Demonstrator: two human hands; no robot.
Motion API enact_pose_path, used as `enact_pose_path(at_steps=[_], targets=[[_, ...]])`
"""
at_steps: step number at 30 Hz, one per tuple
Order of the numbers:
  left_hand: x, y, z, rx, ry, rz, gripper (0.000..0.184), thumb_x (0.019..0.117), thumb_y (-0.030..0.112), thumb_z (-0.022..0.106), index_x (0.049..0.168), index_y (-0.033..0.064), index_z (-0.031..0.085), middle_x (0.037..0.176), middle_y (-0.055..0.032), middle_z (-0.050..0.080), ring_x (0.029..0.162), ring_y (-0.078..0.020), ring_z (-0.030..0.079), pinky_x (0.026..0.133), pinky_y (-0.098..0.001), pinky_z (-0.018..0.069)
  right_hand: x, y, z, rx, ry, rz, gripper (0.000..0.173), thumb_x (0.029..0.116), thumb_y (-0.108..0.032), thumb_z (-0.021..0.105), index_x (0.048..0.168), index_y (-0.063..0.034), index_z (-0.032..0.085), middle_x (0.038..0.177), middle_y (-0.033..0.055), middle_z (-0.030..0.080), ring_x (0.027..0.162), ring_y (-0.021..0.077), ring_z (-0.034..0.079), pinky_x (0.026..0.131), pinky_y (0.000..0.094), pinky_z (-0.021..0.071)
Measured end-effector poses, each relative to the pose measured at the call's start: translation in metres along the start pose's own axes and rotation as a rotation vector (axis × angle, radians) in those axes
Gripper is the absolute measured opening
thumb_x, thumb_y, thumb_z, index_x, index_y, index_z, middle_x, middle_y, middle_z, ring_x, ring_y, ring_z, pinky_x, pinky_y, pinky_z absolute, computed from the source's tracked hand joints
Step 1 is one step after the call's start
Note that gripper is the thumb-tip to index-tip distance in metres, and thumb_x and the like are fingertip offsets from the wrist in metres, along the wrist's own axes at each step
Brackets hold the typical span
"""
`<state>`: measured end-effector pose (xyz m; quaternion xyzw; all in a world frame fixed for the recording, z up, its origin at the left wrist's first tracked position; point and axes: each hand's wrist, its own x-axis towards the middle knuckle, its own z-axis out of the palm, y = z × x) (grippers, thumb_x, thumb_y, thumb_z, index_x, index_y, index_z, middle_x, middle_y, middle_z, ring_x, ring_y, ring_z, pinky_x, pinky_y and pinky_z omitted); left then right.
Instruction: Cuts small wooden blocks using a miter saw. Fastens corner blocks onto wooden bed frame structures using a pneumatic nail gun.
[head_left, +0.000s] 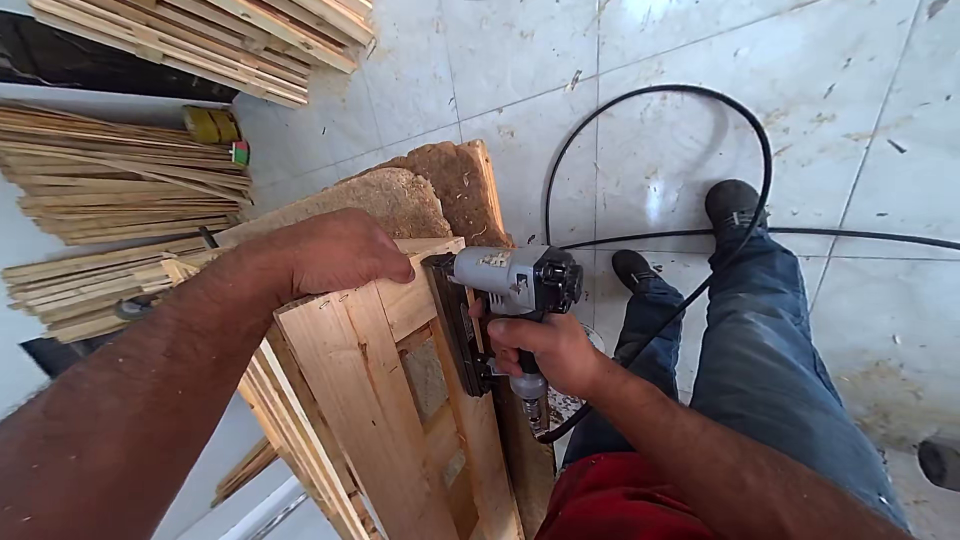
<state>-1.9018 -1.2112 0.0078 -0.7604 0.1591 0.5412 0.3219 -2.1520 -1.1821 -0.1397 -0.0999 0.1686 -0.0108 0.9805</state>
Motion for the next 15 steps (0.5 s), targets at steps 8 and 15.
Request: enact_pose_path(at_steps=[8,15], targets=[[0.0017,-0.0005,-0.0002,-0.008,-0.005,-0.020,0.035,0.0979,0.034,0.065,0.073,0.0115,0.072,0.067,-0.0080,0.071,0.058,-0.0196,0.067,0.054,-0.0417,0.0557,0.0015,-0.0050,-0.0027,-0.026,-0.026,0.017,0.024,0.0937,-0.019,0.061,0.111,-0.0032,0.067,0.059,0.0040,0.052,0.048,0.0130,0.052,0.048,0.0291,0.0502],[-0.0005,0.0036,0.0002,-0.020,-0.007,-0.048,0.037,0.1003,0.033,0.064,0.073,0.0096,0.071,0.068,-0.0096,0.071,0.058,-0.0208,0.068,0.054,-0.0412,0.0570,0.0038,-0.0055,-0.0053,-0.036,-0.055,0.031,0.025,0.0959,-0.023,0.062,0.108,-0.0023,0.067,0.059,0.0048,0.052,0.049,0.0147,0.055,0.051,0.0314,0.0538]])
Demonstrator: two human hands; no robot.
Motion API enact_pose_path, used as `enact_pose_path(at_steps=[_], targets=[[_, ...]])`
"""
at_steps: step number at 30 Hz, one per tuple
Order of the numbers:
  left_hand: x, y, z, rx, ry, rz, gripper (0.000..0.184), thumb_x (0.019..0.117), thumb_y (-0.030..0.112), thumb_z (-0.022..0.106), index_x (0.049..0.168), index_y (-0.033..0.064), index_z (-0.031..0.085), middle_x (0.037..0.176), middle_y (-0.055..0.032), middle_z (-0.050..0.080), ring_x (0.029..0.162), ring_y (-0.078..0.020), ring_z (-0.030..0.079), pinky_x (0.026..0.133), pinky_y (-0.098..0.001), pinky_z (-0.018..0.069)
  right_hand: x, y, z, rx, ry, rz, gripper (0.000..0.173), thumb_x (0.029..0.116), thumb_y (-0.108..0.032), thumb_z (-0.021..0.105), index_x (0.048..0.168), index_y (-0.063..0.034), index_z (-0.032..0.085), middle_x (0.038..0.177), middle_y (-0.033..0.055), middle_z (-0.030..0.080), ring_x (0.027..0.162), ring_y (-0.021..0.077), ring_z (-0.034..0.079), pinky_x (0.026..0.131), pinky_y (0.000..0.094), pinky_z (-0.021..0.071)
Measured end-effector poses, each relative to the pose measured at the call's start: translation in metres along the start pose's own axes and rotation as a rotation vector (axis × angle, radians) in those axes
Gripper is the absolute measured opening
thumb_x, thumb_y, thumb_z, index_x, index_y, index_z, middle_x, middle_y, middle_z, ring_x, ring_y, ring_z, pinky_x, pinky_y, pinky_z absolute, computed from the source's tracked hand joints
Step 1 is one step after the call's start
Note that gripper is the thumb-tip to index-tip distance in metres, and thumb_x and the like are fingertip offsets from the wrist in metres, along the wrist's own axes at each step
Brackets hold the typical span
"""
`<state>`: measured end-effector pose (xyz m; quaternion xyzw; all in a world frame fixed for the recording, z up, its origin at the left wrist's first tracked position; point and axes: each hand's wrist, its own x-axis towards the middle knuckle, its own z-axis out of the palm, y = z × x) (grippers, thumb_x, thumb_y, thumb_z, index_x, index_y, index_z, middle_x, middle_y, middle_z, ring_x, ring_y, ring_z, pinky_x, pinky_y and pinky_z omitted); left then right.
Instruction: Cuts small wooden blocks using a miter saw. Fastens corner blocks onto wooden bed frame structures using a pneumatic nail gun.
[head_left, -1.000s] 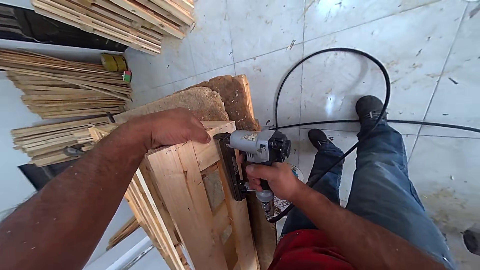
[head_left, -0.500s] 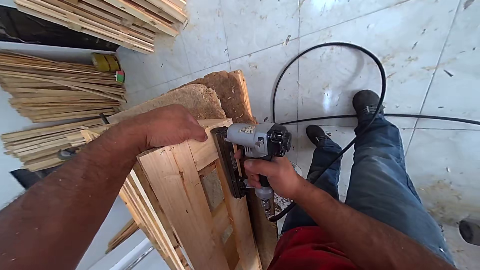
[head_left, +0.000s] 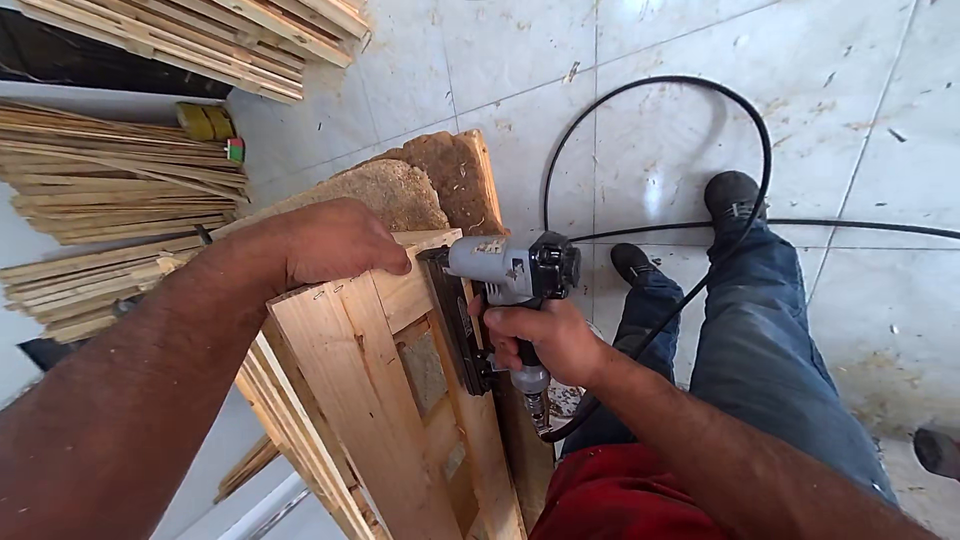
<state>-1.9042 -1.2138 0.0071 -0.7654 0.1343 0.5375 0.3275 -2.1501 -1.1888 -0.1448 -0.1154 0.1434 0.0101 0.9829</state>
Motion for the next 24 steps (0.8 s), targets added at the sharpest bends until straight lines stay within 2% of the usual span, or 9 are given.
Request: enact_pose_path(at_steps=[2,5,7,10,13,16,19,24], targets=[[0.000,0.000,0.001,-0.009,0.002,-0.006,0.035,0.0998,0.032,0.064,0.074,0.0095,0.071,0.068,-0.0098,0.071,0.059,-0.0208,0.068,0.054,-0.0408,0.0573,-0.002,0.003,0.000,0.002,-0.003,0.002,0.023,0.0955,-0.023,0.062,0.105,-0.0027,0.066,0.059,0.0049,0.052,0.049,0.0148,0.055,0.050,0.0311,0.0529],[0.000,-0.001,0.001,-0.036,-0.002,0.001,0.035,0.0993,0.030,0.065,0.073,0.0081,0.070,0.068,-0.0110,0.071,0.058,-0.0212,0.068,0.053,-0.0400,0.0570,-0.008,0.010,0.004,0.012,0.020,-0.007,0.024,0.0950,-0.024,0.060,0.108,-0.0040,0.066,0.058,0.0032,0.051,0.047,0.0127,0.053,0.049,0.0286,0.0515],[0.000,-0.001,0.001,-0.049,-0.012,0.006,0.035,0.0999,0.030,0.064,0.074,0.0075,0.070,0.068,-0.0116,0.071,0.058,-0.0210,0.068,0.053,-0.0394,0.0570,-0.012,0.015,0.005,0.023,0.023,-0.012,0.021,0.0958,-0.022,0.060,0.104,-0.0040,0.065,0.058,0.0030,0.051,0.047,0.0126,0.053,0.049,0.0281,0.0510],[-0.001,-0.002,0.002,-0.085,-0.017,0.002,0.034,0.1006,0.028,0.063,0.076,0.0063,0.072,0.069,-0.0126,0.072,0.059,-0.0216,0.069,0.053,-0.0396,0.0577,-0.017,0.018,0.005,-0.002,0.033,0.017,0.026,0.0941,-0.026,0.060,0.106,-0.0040,0.066,0.057,0.0030,0.051,0.046,0.0125,0.053,0.049,0.0284,0.0516],[0.000,-0.004,0.001,-0.105,-0.023,0.005,0.034,0.1006,0.028,0.063,0.077,0.0055,0.072,0.070,-0.0137,0.072,0.059,-0.0225,0.069,0.053,-0.0401,0.0585,-0.020,0.022,0.003,-0.008,0.006,0.025,0.024,0.0937,-0.027,0.060,0.101,-0.0049,0.066,0.057,0.0015,0.051,0.047,0.0117,0.053,0.050,0.0279,0.0511],[0.000,-0.004,0.002,-0.149,-0.038,0.009,0.033,0.1011,0.027,0.062,0.080,0.0038,0.071,0.071,-0.0146,0.072,0.059,-0.0227,0.069,0.053,-0.0389,0.0584,-0.022,0.025,0.003,-0.025,0.008,0.014,0.027,0.0948,-0.027,0.060,0.108,-0.0044,0.066,0.058,0.0032,0.052,0.047,0.0124,0.054,0.048,0.0276,0.0516],[0.002,-0.007,0.001,-0.210,-0.070,0.038,0.029,0.0989,0.023,0.063,0.081,0.0025,0.071,0.071,-0.0158,0.072,0.059,-0.0225,0.069,0.052,-0.0375,0.0582,-0.026,0.029,0.000,-0.067,-0.004,0.041,0.027,0.0967,-0.028,0.061,0.107,-0.0041,0.067,0.059,0.0055,0.053,0.050,0.0139,0.055,0.052,0.0294,0.0521],[0.005,-0.011,0.001,-0.206,-0.076,0.053,0.029,0.0981,0.025,0.063,0.080,0.0037,0.072,0.073,-0.0155,0.072,0.060,-0.0226,0.070,0.053,-0.0377,0.0585,-0.031,0.035,0.000,-0.099,-0.009,0.061,0.029,0.0974,-0.031,0.063,0.110,-0.0049,0.069,0.061,0.0062,0.056,0.050,0.0134,0.055,0.051,0.0278,0.0516]])
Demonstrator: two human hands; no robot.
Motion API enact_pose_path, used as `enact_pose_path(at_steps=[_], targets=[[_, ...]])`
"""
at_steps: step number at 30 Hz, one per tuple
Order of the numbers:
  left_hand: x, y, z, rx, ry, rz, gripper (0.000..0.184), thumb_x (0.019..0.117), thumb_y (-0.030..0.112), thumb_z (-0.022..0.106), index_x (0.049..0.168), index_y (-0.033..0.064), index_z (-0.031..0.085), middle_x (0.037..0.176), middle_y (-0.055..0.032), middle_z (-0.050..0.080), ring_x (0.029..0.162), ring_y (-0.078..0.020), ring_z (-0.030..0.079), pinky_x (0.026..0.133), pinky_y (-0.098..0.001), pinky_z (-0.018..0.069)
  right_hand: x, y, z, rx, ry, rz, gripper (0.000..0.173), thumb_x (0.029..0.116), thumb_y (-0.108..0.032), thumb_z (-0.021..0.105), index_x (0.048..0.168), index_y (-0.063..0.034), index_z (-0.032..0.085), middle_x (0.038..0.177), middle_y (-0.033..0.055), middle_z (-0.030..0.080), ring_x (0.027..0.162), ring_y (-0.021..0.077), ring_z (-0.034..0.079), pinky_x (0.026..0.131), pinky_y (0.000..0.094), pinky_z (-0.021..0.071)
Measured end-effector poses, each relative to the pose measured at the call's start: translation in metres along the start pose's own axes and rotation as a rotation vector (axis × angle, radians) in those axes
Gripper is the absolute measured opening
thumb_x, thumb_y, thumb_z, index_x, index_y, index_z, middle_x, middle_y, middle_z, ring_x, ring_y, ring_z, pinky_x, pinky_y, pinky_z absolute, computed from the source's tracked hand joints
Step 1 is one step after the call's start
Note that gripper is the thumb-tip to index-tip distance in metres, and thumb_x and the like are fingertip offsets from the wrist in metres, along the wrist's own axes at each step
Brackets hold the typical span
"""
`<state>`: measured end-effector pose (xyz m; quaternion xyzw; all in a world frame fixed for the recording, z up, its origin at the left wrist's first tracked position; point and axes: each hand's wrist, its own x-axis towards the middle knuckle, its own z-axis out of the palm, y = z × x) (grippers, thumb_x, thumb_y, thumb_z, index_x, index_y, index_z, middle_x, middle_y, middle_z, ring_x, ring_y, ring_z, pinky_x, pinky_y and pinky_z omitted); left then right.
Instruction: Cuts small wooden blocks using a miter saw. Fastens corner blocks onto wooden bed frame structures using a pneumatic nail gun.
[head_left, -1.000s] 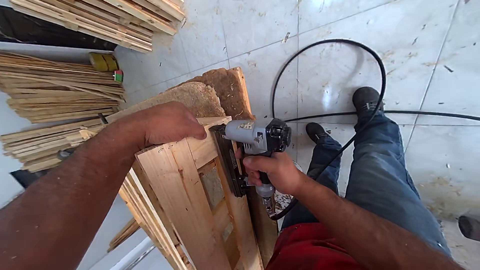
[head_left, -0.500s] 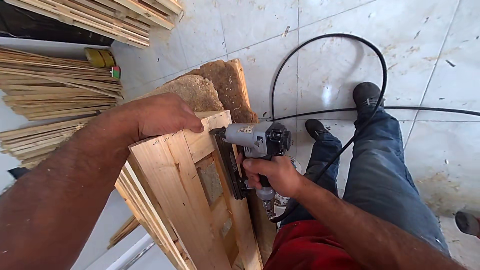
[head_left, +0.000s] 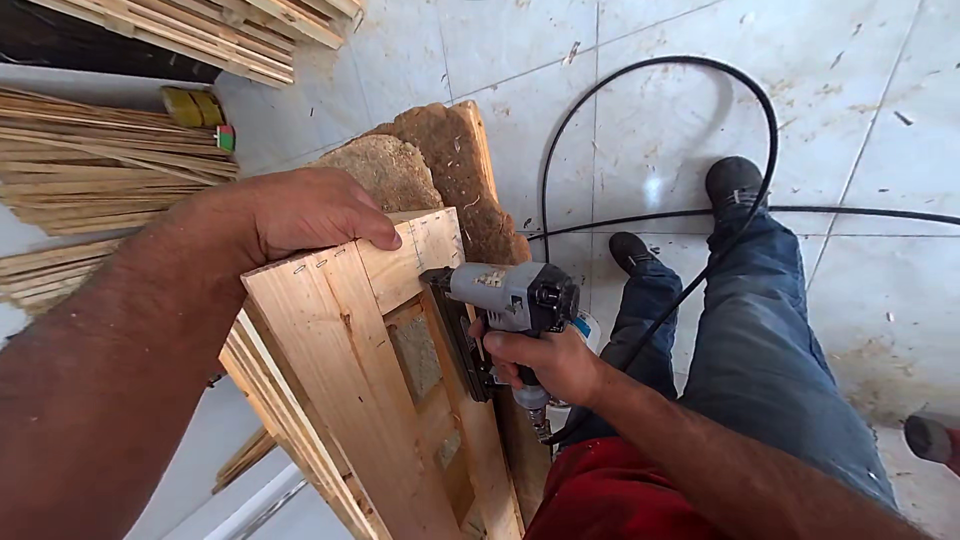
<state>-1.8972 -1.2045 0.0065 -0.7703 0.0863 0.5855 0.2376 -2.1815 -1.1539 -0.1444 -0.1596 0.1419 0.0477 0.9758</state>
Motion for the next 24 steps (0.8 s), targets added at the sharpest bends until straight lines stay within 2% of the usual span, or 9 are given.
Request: enact_pose_path(at_steps=[2,5,14,17,21,24], targets=[[0.000,0.001,0.001,0.001,0.012,-0.003,0.029,0.0990,0.024,0.063,0.081,0.0034,0.072,0.074,-0.0161,0.073,0.061,-0.0229,0.070,0.054,-0.0384,0.0588,-0.001,0.001,0.000,-0.017,0.006,0.002,0.027,0.0969,-0.030,0.063,0.105,-0.0052,0.069,0.060,0.0067,0.056,0.050,0.0137,0.056,0.052,0.0281,0.0516],[-0.001,0.001,0.001,-0.015,0.008,-0.010,0.028,0.0988,0.023,0.063,0.082,0.0028,0.072,0.073,-0.0162,0.072,0.060,-0.0226,0.070,0.053,-0.0374,0.0587,-0.004,0.005,0.000,-0.012,0.009,0.009,0.031,0.0970,-0.033,0.065,0.110,-0.0051,0.068,0.061,0.0069,0.056,0.051,0.0140,0.056,0.052,0.0279,0.0520],[0.002,-0.002,-0.002,-0.065,-0.029,0.016,0.028,0.0979,0.022,0.062,0.081,0.0019,0.071,0.073,-0.0174,0.072,0.059,-0.0224,0.070,0.052,-0.0368,0.0586,-0.007,0.013,-0.001,-0.054,0.030,0.044,0.032,0.0963,-0.037,0.066,0.108,-0.0067,0.069,0.062,0.0077,0.058,0.053,0.0151,0.058,0.054,0.0288,0.0524],[0.004,-0.007,-0.003,-0.085,-0.051,0.043,0.029,0.0974,0.023,0.061,0.081,0.0014,0.071,0.074,-0.0170,0.072,0.060,-0.0220,0.070,0.052,-0.0367,0.0583,-0.008,0.012,0.001,-0.062,0.053,0.059,0.036,0.0949,-0.038,0.068,0.116,-0.0090,0.068,0.065,0.0088,0.059,0.053,0.0165,0.058,0.055,0.0300,0.0537],[0.006,-0.014,-0.007,-0.110,-0.081,0.115,0.043,0.1043,0.034,0.054,0.082,0.0023,0.072,0.076,-0.0141,0.073,0.064,-0.0196,0.071,0.056,-0.0364,0.0597,-0.009,-0.018,0.017,-0.037,0.025,0.014,0.033,0.0936,-0.035,0.069,0.113,-0.0091,0.069,0.066,0.0050,0.060,0.055,0.0142,0.059,0.056,0.0303,0.0547],[0.009,-0.014,-0.007,-0.113,-0.089,0.115,0.040,0.1042,0.030,0.055,0.081,0.0020,0.071,0.075,-0.0138,0.073,0.063,-0.0188,0.070,0.057,-0.0349,0.0592,-0.002,-0.043,0.035,0.034,-0.033,-0.044,0.035,0.0942,-0.039,0.069,0.113,-0.0088,0.069,0.063,0.0034,0.057,0.053,0.0125,0.057,0.056,0.0297,0.0548]])
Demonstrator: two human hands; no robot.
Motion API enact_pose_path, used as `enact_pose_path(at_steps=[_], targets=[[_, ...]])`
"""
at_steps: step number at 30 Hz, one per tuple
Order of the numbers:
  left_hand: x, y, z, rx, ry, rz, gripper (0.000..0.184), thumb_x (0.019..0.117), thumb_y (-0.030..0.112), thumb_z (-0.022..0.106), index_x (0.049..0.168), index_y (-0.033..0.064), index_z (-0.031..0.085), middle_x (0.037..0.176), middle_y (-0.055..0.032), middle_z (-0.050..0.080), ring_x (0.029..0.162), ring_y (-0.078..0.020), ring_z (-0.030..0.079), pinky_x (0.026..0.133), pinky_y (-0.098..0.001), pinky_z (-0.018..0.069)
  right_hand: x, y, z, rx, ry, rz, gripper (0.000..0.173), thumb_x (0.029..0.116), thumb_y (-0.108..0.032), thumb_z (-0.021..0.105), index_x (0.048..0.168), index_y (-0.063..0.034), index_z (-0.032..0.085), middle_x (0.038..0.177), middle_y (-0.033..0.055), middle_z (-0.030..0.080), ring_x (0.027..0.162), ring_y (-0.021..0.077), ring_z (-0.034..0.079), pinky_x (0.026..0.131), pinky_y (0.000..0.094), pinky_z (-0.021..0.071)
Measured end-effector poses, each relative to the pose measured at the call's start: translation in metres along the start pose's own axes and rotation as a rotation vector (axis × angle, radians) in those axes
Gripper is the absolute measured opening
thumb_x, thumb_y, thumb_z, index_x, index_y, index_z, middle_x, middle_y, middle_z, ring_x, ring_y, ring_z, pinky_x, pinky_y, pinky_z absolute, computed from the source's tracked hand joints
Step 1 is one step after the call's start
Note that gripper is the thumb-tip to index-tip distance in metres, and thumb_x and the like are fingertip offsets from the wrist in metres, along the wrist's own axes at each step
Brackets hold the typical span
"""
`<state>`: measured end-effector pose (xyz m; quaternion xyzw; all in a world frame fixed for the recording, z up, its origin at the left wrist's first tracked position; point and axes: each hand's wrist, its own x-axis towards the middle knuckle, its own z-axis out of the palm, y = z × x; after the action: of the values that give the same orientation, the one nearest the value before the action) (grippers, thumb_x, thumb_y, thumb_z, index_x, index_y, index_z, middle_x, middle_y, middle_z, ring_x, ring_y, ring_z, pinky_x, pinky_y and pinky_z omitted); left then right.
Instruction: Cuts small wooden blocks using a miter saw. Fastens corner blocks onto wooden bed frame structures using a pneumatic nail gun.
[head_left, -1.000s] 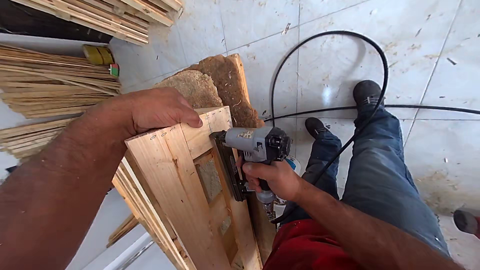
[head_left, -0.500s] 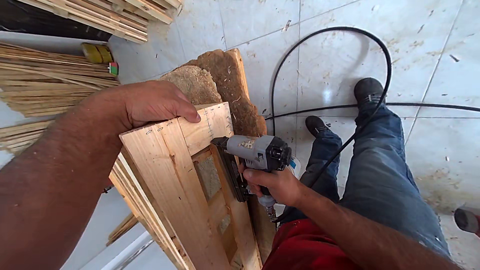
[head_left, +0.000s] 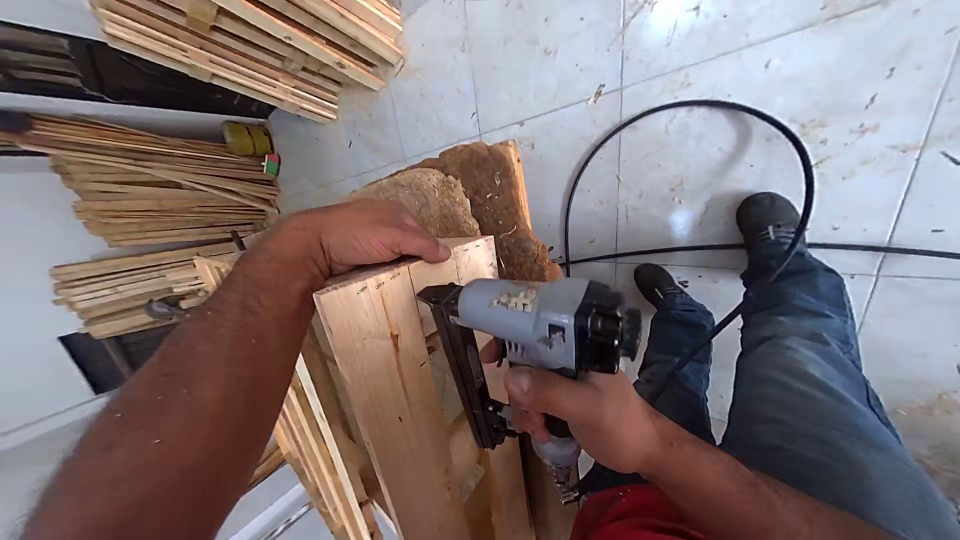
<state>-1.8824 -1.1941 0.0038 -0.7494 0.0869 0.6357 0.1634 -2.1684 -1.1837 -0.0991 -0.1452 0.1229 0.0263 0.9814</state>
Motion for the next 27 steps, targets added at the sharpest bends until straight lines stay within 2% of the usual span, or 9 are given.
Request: enact_pose_path(at_steps=[4,10,14,17,20,23,25,27], targets=[[0.004,-0.001,-0.003,0.020,-0.001,0.045,0.037,0.1023,0.027,0.057,0.077,0.0035,0.071,0.072,-0.0111,0.070,0.062,-0.0159,0.067,0.056,-0.0319,0.0553,0.018,-0.009,0.006,0.013,0.006,-0.012,0.034,0.0959,-0.037,0.065,0.111,-0.0075,0.069,0.061,0.0044,0.054,0.051,0.0140,0.057,0.056,0.0317,0.0563],[0.007,-0.003,-0.007,0.031,-0.049,0.100,0.038,0.1014,0.023,0.056,0.072,0.0039,0.069,0.068,-0.0101,0.069,0.059,-0.0140,0.065,0.053,-0.0296,0.0535,0.019,-0.006,0.009,0.035,0.023,0.007,0.032,0.0957,-0.035,0.065,0.109,-0.0069,0.069,0.060,0.0040,0.054,0.051,0.0136,0.057,0.056,0.0307,0.0557],[0.008,-0.003,-0.007,-0.010,-0.071,0.098,0.037,0.1021,0.020,0.056,0.072,0.0028,0.069,0.068,-0.0110,0.069,0.058,-0.0140,0.065,0.052,-0.0291,0.0538,0.018,-0.005,0.009,-0.012,0.033,0.009,0.031,0.0956,-0.038,0.066,0.104,-0.0076,0.069,0.060,0.0046,0.054,0.052,0.0144,0.058,0.057,0.0308,0.0554],[0.008,-0.004,-0.006,-0.008,-0.075,0.100,0.037,0.1022,0.021,0.055,0.073,0.0030,0.070,0.069,-0.0106,0.069,0.058,-0.0138,0.065,0.052,-0.0294,0.0537,0.016,-0.005,0.009,-0.032,0.012,0.011,0.037,0.0962,-0.042,0.065,0.110,-0.0084,0.069,0.062,0.0043,0.054,0.054,0.0144,0.057,0.058,0.0314,0.0558],[0.007,-0.002,-0.005,-0.016,-0.070,0.083,0.037,0.1036,0.020,0.054,0.076,0.0020,0.070,0.071,-0.0119,0.070,0.061,-0.0151,0.067,0.054,-0.0302,0.0558,0.014,-0.002,0.009,-0.046,0.018,0.012,0.038,0.0957,-0.044,0.065,0.105,-0.0082,0.069,0.061,0.0044,0.055,0.053,0.0143,0.058,0.058,0.0314,0.0559],[0.008,-0.002,-0.004,-0.037,-0.066,0.081,0.036,0.1030,0.020,0.053,0.077,0.0020,0.070,0.073,-0.0125,0.071,0.061,-0.0155,0.068,0.055,-0.0310,0.0573,0.011,0.002,0.009,-0.036,0.024,0.026,0.039,0.0948,-0.044,0.066,0.110,-0.0081,0.070,0.061,0.0041,0.055,0.054,0.0144,0.059,0.059,0.0320,0.0572],[0.008,-0.003,-0.005,-0.016,-0.073,0.090,0.038,0.1034,0.022,0.053,0.077,0.0022,0.070,0.073,-0.0123,0.071,0.061,-0.0156,0.068,0.055,-0.0313,0.0572,0.009,0.006,0.009,-0.015,0.017,0.029,0.037,0.0950,-0.043,0.066,0.106,-0.0075,0.068,0.060,0.0037,0.054,0.053,0.0141,0.058,0.058,0.0321,0.0567],[0.009,-0.004,-0.006,-0.005,-0.077,0.098,0.038,0.1033,0.023,0.053,0.077,0.0023,0.071,0.073,-0.0122,0.072,0.061,-0.0158,0.068,0.054,-0.0316,0.0571,0.006,0.011,0.009,-0.003,0.018,0.030,0.038,0.0954,-0.043,0.067,0.107,-0.0072,0.069,0.060,0.0035,0.055,0.053,0.0134,0.058,0.058,0.0312,0.0561]])
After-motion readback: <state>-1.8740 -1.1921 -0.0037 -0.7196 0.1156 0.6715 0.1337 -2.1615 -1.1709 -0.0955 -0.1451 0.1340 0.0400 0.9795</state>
